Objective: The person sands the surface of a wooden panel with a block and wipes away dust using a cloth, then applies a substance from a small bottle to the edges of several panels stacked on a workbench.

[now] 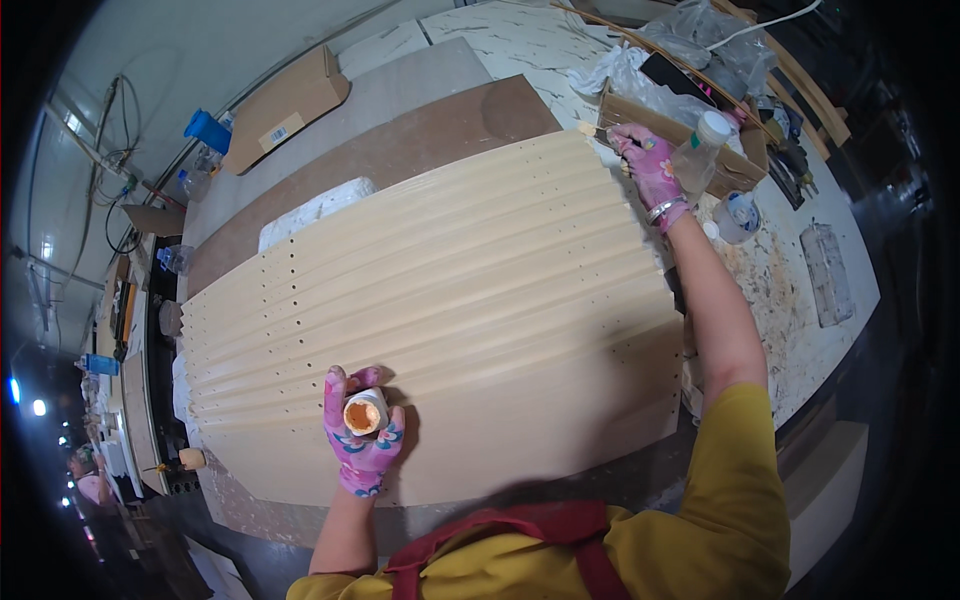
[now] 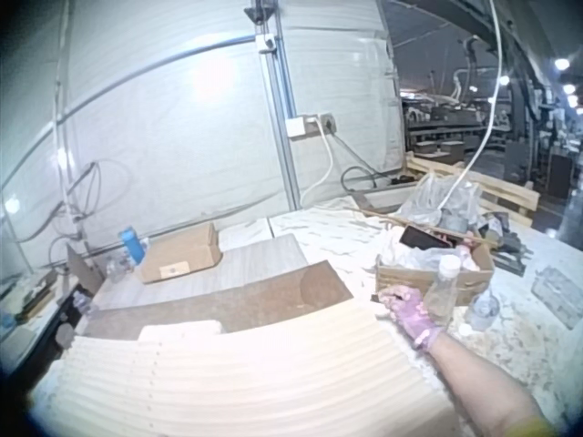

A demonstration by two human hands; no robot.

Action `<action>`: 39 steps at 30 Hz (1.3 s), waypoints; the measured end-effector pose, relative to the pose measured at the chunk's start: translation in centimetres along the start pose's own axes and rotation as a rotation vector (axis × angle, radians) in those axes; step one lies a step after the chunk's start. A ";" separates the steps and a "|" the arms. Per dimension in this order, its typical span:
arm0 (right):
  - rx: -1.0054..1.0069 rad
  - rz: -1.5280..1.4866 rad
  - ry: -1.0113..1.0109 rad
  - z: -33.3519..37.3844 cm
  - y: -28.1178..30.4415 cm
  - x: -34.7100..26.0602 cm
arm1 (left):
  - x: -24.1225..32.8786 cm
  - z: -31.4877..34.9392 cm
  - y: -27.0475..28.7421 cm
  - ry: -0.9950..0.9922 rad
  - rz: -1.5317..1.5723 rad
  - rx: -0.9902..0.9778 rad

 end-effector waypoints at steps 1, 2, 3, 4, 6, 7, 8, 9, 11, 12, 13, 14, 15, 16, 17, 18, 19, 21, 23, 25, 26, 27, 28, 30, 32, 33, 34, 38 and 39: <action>0.015 -0.036 -0.041 -0.1 -0.5 0.0 | 0.1 0.0 0.0 -0.002 0.005 0.005; 0.030 -0.072 -0.083 -0.1 -0.8 0.2 | 0.1 0.0 0.0 -0.005 0.010 0.010; 0.030 -0.072 -0.083 -0.3 -0.9 0.6 | 0.1 0.0 0.1 -0.005 0.010 0.010; 0.045 -0.080 -0.045 -0.6 -0.7 0.9 | 0.1 0.0 0.0 -0.002 -0.003 0.003; 0.061 -0.086 -0.009 -0.5 -0.2 1.2 | 0.1 0.0 0.0 0.001 -0.015 -0.005; 0.063 -0.077 -0.017 -0.5 -0.1 1.3 | 0.3 -0.1 -0.1 -0.012 -0.015 -0.005; 0.066 -0.068 -0.027 -0.5 -0.1 1.4 | 0.4 -0.1 0.0 -0.026 -0.013 -0.005; 0.062 -0.068 -0.028 -0.3 -0.2 0.8 | 0.3 0.0 0.0 -0.022 -0.014 -0.005; -0.003 -0.014 -0.063 0.0 -0.7 -0.4 | -0.1 0.2 0.0 0.033 0.074 -0.020; 0.002 -0.007 -0.067 0.0 -0.4 -0.3 | -0.2 0.2 0.0 0.032 0.079 -0.028; 0.031 -0.039 -0.085 -0.2 0.0 0.1 | -0.5 0.2 -0.1 0.038 0.104 -0.026; 0.061 -0.071 -0.104 -0.1 0.4 0.3 | -0.6 0.1 -0.2 0.044 0.129 -0.025; 0.066 -0.069 -0.111 0.3 0.6 0.4 | -0.4 0.0 -0.1 0.045 0.128 -0.034; 0.085 -0.107 -0.053 0.7 0.8 0.3 | 0.0 -0.1 -0.1 0.001 0.063 -0.029; 0.104 -0.143 0.005 1.1 1.1 0.1 | 0.3 -0.2 -0.1 -0.045 -0.001 -0.024; 0.103 -0.144 0.001 1.5 1.4 -0.5 | 0.2 -0.1 0.0 -0.042 -0.004 -0.027; 0.078 -0.138 -0.036 2.0 2.0 -1.7 | -0.1 0.0 -0.1 -0.006 0.052 -0.033; 0.056 -0.128 -0.074 3.3 3.3 -3.2 | -0.5 0.3 -0.2 0.029 0.110 -0.045; 0.054 -0.173 -0.163 4.8 4.8 -3.5 | -0.6 0.3 -0.1 0.036 0.084 -0.019; 0.039 -0.208 -0.214 6.3 5.4 -3.8 | -0.4 0.2 0.0 0.059 0.092 -0.027; 0.017 -0.205 -0.213 6.9 5.3 -3.8 | -0.4 0.1 0.1 0.081 0.096 -0.027; 0.001 -0.202 -0.211 7.3 5.5 -4.0 | -0.4 0.0 0.0 0.076 0.097 -0.035; -0.043 -0.157 -0.182 7.5 5.8 -4.4 | -0.4 0.0 0.0 0.063 0.072 -0.021; -0.031 -0.184 -0.178 8.1 5.5 -3.7 | -0.5 0.0 0.0 0.046 0.043 -0.010; -0.039 -0.161 -0.164 8.4 5.0 -3.6 | -0.4 0.1 0.1 0.044 0.046 -0.010; -0.036 -0.161 -0.165 8.5 5.0 -3.3 | -0.4 0.1 -0.1 0.043 0.046 -0.013; -0.029 -0.191 -0.158 8.7 4.8 -2.9 | -0.5 0.2 -0.1 0.051 0.054 -0.001; 0.051 -0.195 -0.073 8.8 4.8 -2.6 | -0.3 0.1 -0.4 0.094 0.096 0.005; 0.050 -0.198 -0.072 8.6 4.7 -3.2 | -0.4 0.1 -0.2 0.093 0.093 0.007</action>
Point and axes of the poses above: each hand's wrist, its own z-axis away from the middle knuckle, its own y-axis out of the back of the hand, x = y × z, the point moved 4 cm from there along -z, towards the middle knuckle, and after that the axes turned 12 degrees about y, right-handed, at the moved point
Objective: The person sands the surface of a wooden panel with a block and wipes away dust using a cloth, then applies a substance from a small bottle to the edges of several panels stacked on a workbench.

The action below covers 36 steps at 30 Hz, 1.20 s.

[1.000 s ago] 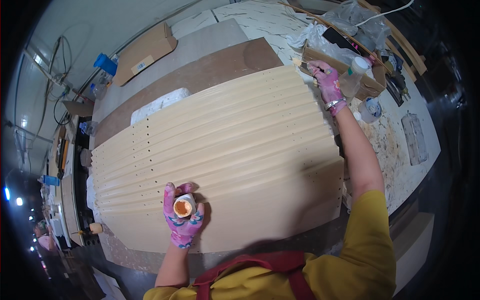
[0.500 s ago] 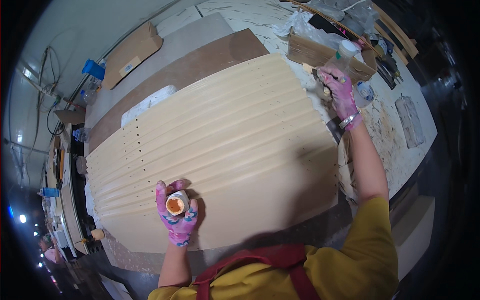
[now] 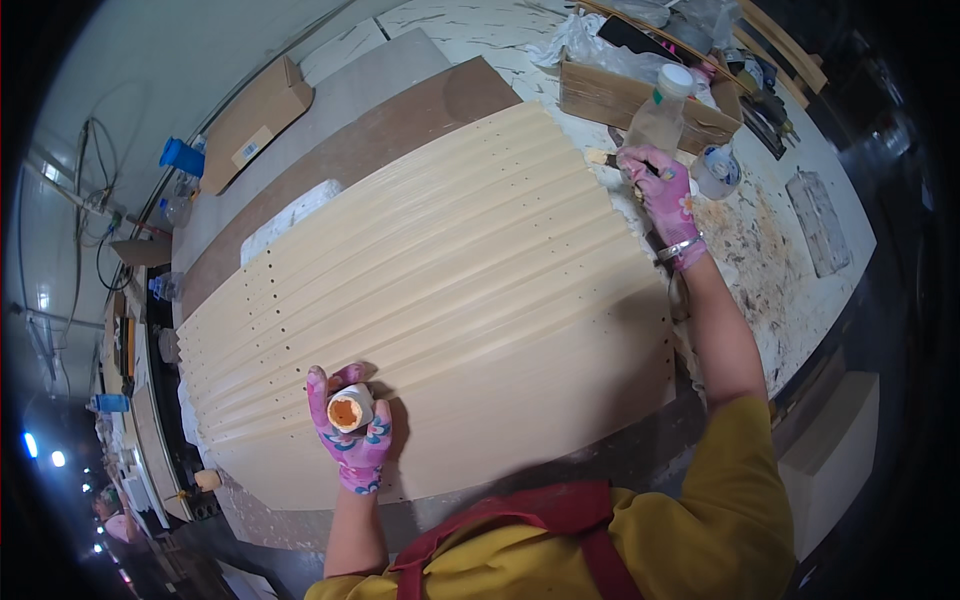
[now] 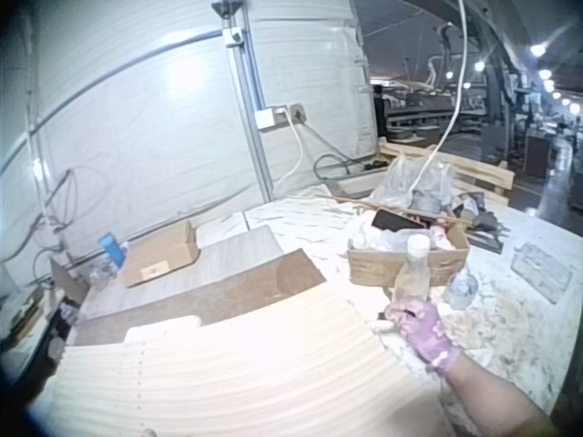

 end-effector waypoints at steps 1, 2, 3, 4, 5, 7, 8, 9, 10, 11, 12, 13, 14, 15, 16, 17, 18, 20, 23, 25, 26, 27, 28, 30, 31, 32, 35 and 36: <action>0.040 0.036 -0.036 0.0 0.1 -0.9 | -0.1 0.0 0.2 -0.033 -0.057 0.003; 0.080 0.072 -0.073 0.0 0.2 -1.3 | -0.1 0.0 0.4 -0.066 -0.113 0.005; 0.080 0.074 -0.073 0.2 0.4 -1.3 | 0.2 0.1 0.2 -0.066 -0.112 0.004; 0.015 0.114 -0.011 0.3 0.4 -1.5 | 0.5 0.1 0.0 -0.009 -0.027 -0.007; -0.051 0.154 0.051 0.4 0.4 -1.6 | 0.5 0.1 -0.1 0.047 0.058 -0.017; -0.023 0.109 -0.001 0.6 -0.3 -1.0 | 0.5 0.1 0.0 0.020 0.015 -0.005; 0.006 0.063 -0.051 0.7 -0.4 -0.7 | 0.5 0.1 0.0 -0.009 -0.028 0.008; 0.031 0.051 -0.040 0.6 -0.3 -0.7 | 0.4 0.1 0.0 -0.010 -0.028 0.004; 0.035 0.051 -0.041 0.6 -0.3 -0.8 | 0.3 0.1 0.1 0.013 -0.020 0.004; 0.055 0.058 -0.058 0.6 -0.2 -0.9 | 0.1 0.1 0.1 0.037 -0.012 0.003; 0.073 0.063 -0.073 0.6 -0.1 -0.9 | -0.1 0.1 0.2 0.035 -0.014 0.002; 0.074 0.062 -0.073 0.7 -0.1 -0.9 | -0.2 0.1 0.2 -0.010 -0.059 0.001; 0.069 0.051 -0.078 1.0 -0.1 -0.9 | -0.1 0.1 0.2 -0.055 -0.105 -0.001; 0.064 0.040 -0.084 1.2 -0.1 -0.9 | 0.1 0.0 0.2 -0.056 -0.106 -0.001; 0.065 0.044 -0.087 1.3 -0.1 -1.0 | 0.4 0.1 0.0 -0.032 -0.071 0.011; 0.059 0.058 -0.081 1.2 -0.3 -1.2 | 0.5 0.2 -0.1 -0.008 -0.037 0.024; 0.057 0.073 -0.076 1.1 -0.5 -1.4 | 0.1 0.2 0.1 -0.008 -0.035 0.017; 0.093 0.051 -0.069 0.8 -0.1 -1.8 | -0.6 0.5 0.7 -0.080 -0.206 0.097; 0.112 0.051 -0.068 0.9 1.2 -1.2 | -0.7 0.2 0.2 0.009 -0.095 -0.004; 0.139 0.059 -0.116 1.9 1.7 -2.7 | -0.3 0.3 0.1 0.033 -0.046 -0.003; 0.167 0.075 -0.158 2.6 2.1 -3.4 | -0.2 0.3 0.1 0.054 0.011 -0.002; 0.198 -0.023 -0.227 3.4 2.7 -3.4 | -0.3 0.1 0.0 0.058 0.012 -0.011; 0.203 -0.018 -0.233 4.3 3.3 -3.4 | -0.1 -0.1 0.1 -0.029 -0.031 0.001; 0.163 -0.045 -0.219 6.0 4.1 -3.4 | 0.2 -0.1 0.1 -0.117 -0.073 0.008; 0.164 -0.042 -0.229 6.7 4.3 -3.8 | 0.1 -0.1 0.0 -0.065 -0.049 -0.006; 0.169 -0.041 -0.231 7.1 4.5 -4.2 | 0.0 -0.1 0.0 -0.014 -0.025 -0.019; 0.035 0.020 -0.231 7.6 4.0 -5.2 | -0.1 -0.1 0.0 -0.022 -0.032 -0.007; 0.042 0.021 -0.232 7.8 3.8 -5.1 | 0.0 -0.1 -0.1 -0.026 -0.030 -0.013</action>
Point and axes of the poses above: each hand's wrist, its own z-axis away from the middle knuckle, its own y-axis out of the back of the hand, x = y × z, the point moved 4 cm from there along -z, towards the middle knuckle, and after that the axes turned 12 degrees about y, right-handed, at the moved point
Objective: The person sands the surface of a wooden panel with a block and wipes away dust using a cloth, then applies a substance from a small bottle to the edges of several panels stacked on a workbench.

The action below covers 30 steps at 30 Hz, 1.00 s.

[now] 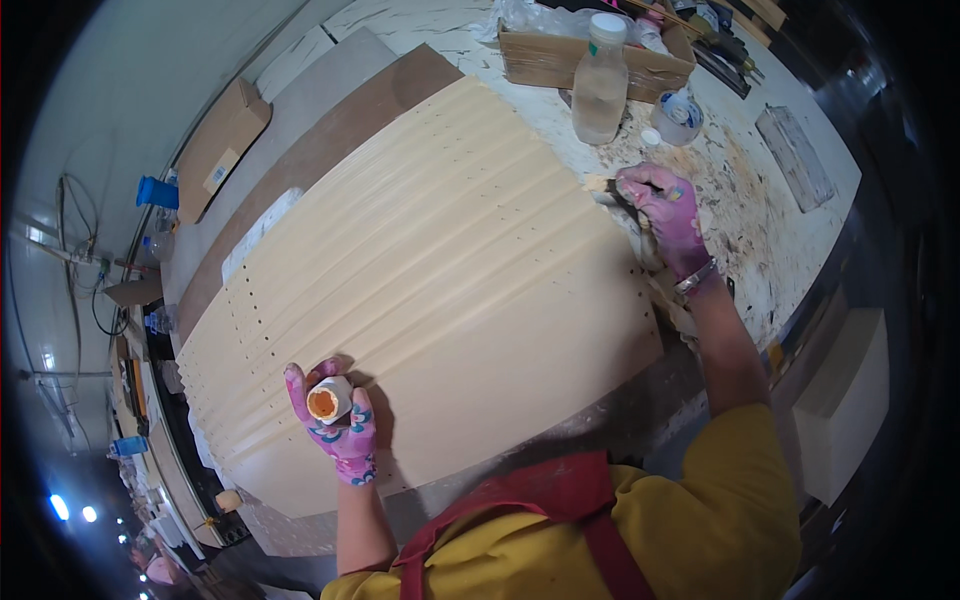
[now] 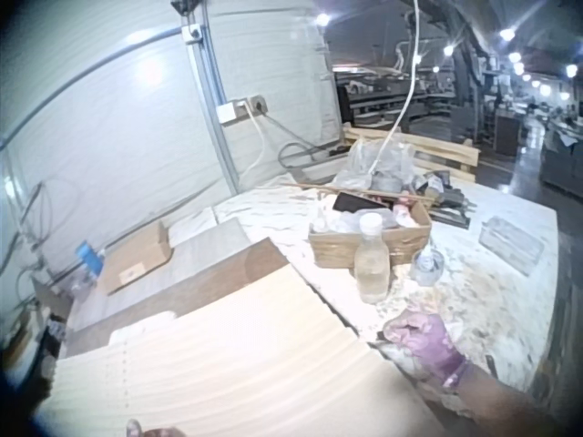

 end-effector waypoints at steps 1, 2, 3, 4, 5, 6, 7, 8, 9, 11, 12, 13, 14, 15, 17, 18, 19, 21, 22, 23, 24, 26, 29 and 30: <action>-0.010 -0.028 0.007 0.1 -0.3 0.5 | 0.1 -0.1 -0.1 -0.017 0.003 0.004; -0.020 -0.056 0.014 0.2 -0.7 0.9 | 0.2 -0.1 -0.1 -0.033 0.006 0.008; 0.010 -0.103 0.003 0.2 -0.9 1.1 | 0.1 -0.1 -0.1 -0.035 0.006 0.006; 0.013 -0.103 0.003 0.1 -1.1 1.1 | 0.0 0.0 0.0 -0.010 0.010 0.003; 0.061 -0.077 0.015 -0.1 -1.1 1.0 | -0.2 0.0 0.0 0.015 0.015 0.000; 0.105 -0.054 0.028 -0.2 -1.1 0.9 | -0.2 0.0 0.1 0.014 0.013 0.001; 0.104 -0.057 0.028 -0.1 -1.1 0.7 | -0.2 0.0 0.1 0.025 0.034 -0.015; 0.126 -0.061 0.005 0.2 -0.9 0.6 | -0.2 0.0 0.2 0.036 0.055 -0.031; 0.149 -0.064 -0.019 0.3 -0.6 0.6 | -0.2 0.0 0.1 0.035 0.055 -0.030; 0.092 -0.077 -0.011 0.4 -0.6 0.9 | 0.1 -0.2 0.0 -0.037 0.017 -0.037; 0.035 -0.089 -0.006 0.4 -0.8 0.7 | 0.1 -0.2 -0.1 -0.036 0.016 -0.037; 0.034 -0.089 -0.007 0.3 -0.9 0.3 | 0.2 -0.3 -0.1 -0.053 -0.004 -0.027; 0.043 -0.030 0.002 0.0 -1.2 -0.4 | 0.4 -0.2 -0.1 -0.070 -0.024 -0.018; 0.053 0.029 0.012 -0.2 -1.4 -0.9 | 0.4 -0.2 -0.1 -0.071 -0.024 -0.020; 0.083 0.036 0.022 -0.4 -1.0 -0.8 | 0.4 -0.2 0.0 -0.042 -0.002 -0.020; 0.111 0.044 0.034 -0.6 -0.7 -0.7 | 0.3 -0.2 0.0 -0.045 -0.001 -0.023; 0.120 0.050 -0.008 -0.5 0.0 -0.1 | 0.0 -0.2 0.0 -0.039 0.002 -0.033; 0.143 -0.013 0.006 0.4 0.9 -0.2 | -0.3 -0.2 0.1 -0.028 0.005 -0.043; 0.163 -0.076 0.019 1.0 1.1 -0.6 | -0.3 -0.1 0.1 -0.026 0.028 -0.020; 0.106 0.093 0.042 1.4 1.2 -1.5 | -0.3 0.0 0.2 -0.024 0.050 0.003; 0.107 0.095 0.041 1.9 1.3 -1.6 | -0.2 0.0 0.1 -0.022 0.051 0.000; 0.075 -0.055 -0.063 2.7 1.3 -1.0 | -0.1 0.0 0.1 -0.002 0.070 -0.016; 0.022 0.008 0.012 3.0 0.7 -0.8 | -0.1 -0.2 -0.1 0.007 0.020 -0.022; 0.032 0.015 0.008 3.0 0.8 -0.1 | -0.1 -0.4 -0.4 0.006 0.025 -0.034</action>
Point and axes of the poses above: each hand's wrist, its own z-axis away from the middle knuckle, its own y-axis out of the back of the hand, x = y × z, the point moved 4 cm from there along -z, towards the middle knuckle, and after that the axes turned 12 degrees about y, right-handed, at the moved point
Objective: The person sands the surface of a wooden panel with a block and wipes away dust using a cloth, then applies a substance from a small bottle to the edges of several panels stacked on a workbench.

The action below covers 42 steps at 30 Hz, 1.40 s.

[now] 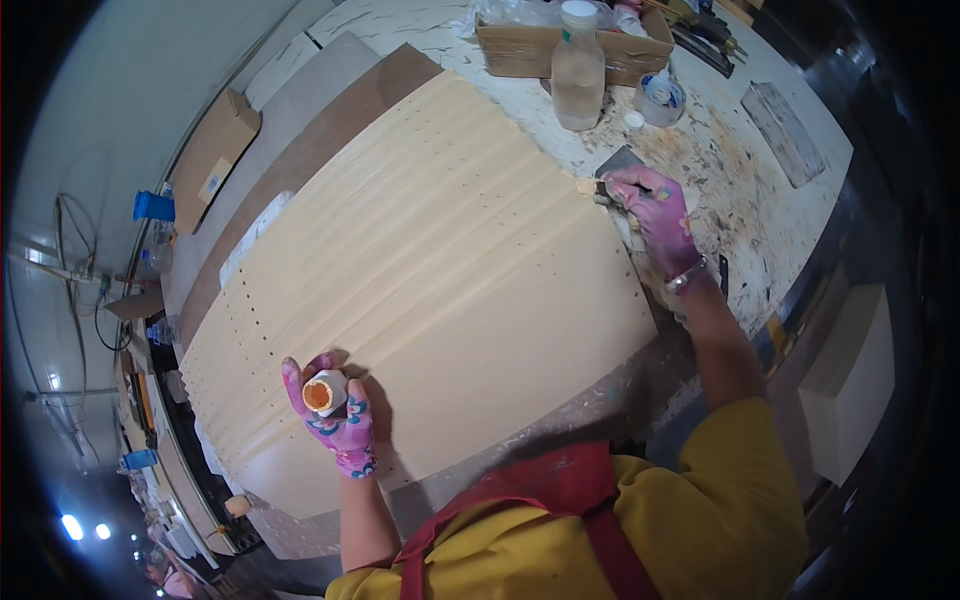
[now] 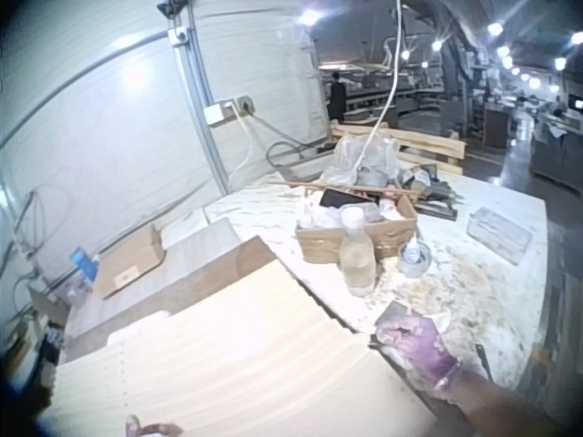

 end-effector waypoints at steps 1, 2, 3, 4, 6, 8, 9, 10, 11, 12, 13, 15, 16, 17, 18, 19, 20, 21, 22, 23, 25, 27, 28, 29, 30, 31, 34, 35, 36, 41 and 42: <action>0.031 -0.086 0.015 -0.4 -0.6 0.9 | 0.0 0.1 0.4 -0.021 -0.005 0.013; 0.061 -0.171 0.029 -0.6 -1.0 1.2 | -0.1 0.2 0.7 -0.042 -0.010 0.026; 0.063 -0.174 0.029 -0.6 -1.0 0.8 | -0.2 0.2 0.7 -0.044 -0.013 0.025; 0.105 -0.112 0.008 -0.5 -0.8 0.0 | -0.3 0.3 0.7 -0.037 -0.019 0.029; 0.147 -0.050 -0.014 -0.1 -0.4 -0.2 | -0.3 0.3 0.6 -0.030 -0.024 0.033; 0.105 -0.041 0.001 0.5 0.0 0.2 | 0.0 0.3 0.4 -0.026 -0.045 0.040; 0.104 -0.039 -0.002 0.4 -0.3 0.0 | 0.2 0.3 0.4 -0.023 -0.044 0.039; 0.111 -0.060 -0.015 0.3 -0.9 -0.4 | 0.3 0.3 0.3 -0.034 -0.009 0.019; 0.118 -0.080 -0.028 0.2 -1.1 -0.6 | 0.4 0.2 0.2 -0.045 0.027 -0.001; 0.123 -0.075 -0.032 0.2 -0.8 -0.7 | 0.5 0.2 0.1 -0.042 0.030 -0.008; 0.115 -0.039 -0.020 -0.1 -0.4 -0.8 | 0.5 0.1 0.0 -0.041 0.026 -0.009; 0.116 -0.090 0.069 -0.8 0.0 -0.6 | 0.7 0.0 -0.2 -0.037 0.021 -0.012; 0.115 -0.089 0.066 -0.4 0.7 -0.7 | 0.8 0.0 -0.3 -0.021 0.039 -0.004; 0.125 -0.033 0.074 0.4 1.6 -1.3 | 0.8 0.0 -0.3 -0.004 0.058 0.003; 0.127 0.017 0.085 0.9 1.8 -2.0 | 0.8 0.1 -0.3 0.000 0.055 0.010; 0.186 -0.027 0.040 1.7 1.8 -1.6 | 0.8 0.2 -0.1 0.007 0.058 0.012; 0.176 -0.031 0.040 1.9 1.8 -1.1 | 0.7 0.2 0.0 0.014 0.061 0.017; 0.092 0.066 0.067 2.1 1.9 -0.7 | 0.7 0.2 0.1 0.020 0.060 0.027; 0.006 0.161 0.096 2.1 1.6 -0.2 | 0.6 0.2 0.2 -0.002 0.064 0.028; 0.033 0.124 0.106 2.0 1.2 0.6 | 0.7 0.3 0.3 -0.023 0.064 0.033; 0.055 0.098 0.131 1.3 0.4 0.1 | 0.4 0.3 0.3 0.034 0.091 0.052; 0.107 0.210 0.143 0.7 0.2 -1.9 | 0.9 0.1 -0.2 0.078 0.122 0.033; 0.118 0.248 0.174 0.5 0.3 -2.2 | 1.4 0.0 -0.5 0.071 0.104 0.038; 0.156 0.144 0.156 0.5 0.1 -0.9 | 1.2 0.1 -0.1 0.068 0.110 0.045; 0.123 0.330 0.243 0.6 0.4 -1.8 | 0.9 0.1 0.2 0.068 0.126 0.048; 0.100 0.523 0.341 0.8 1.0 -3.5 | 1.3 0.1 0.1 0.065 0.086 0.042; 0.216 0.516 0.435 1.6 2.2 -5.1 | 1.3 0.1 -0.1 0.217 0.198 -0.039; 0.080 0.975 0.835 2.2 2.2 -5.9 | 1.3 -0.1 0.1 0.128 0.087 -0.010; 0.059 0.945 0.867 2.6 2.6 -5.3 | 1.0 -0.3 0.0 0.045 -0.022 0.007; 0.170 -0.464 0.058 4.5 -3.1 -2.7 | 3.0 -0.8 0.9 -0.186 -0.085 0.032; 0.185 -0.453 0.010 5.8 -6.7 -4.4 | 2.9 -0.9 1.3 -0.186 -0.080 0.041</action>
Point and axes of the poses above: each hand's wrist, its own z-axis away from the middle knuckle, its own y-axis out of the back of the hand, x = y × z, the point moved 4 cm from there along -z, towards the middle knuckle, and after that the axes turned 12 degrees about y, right-handed, at the moved point
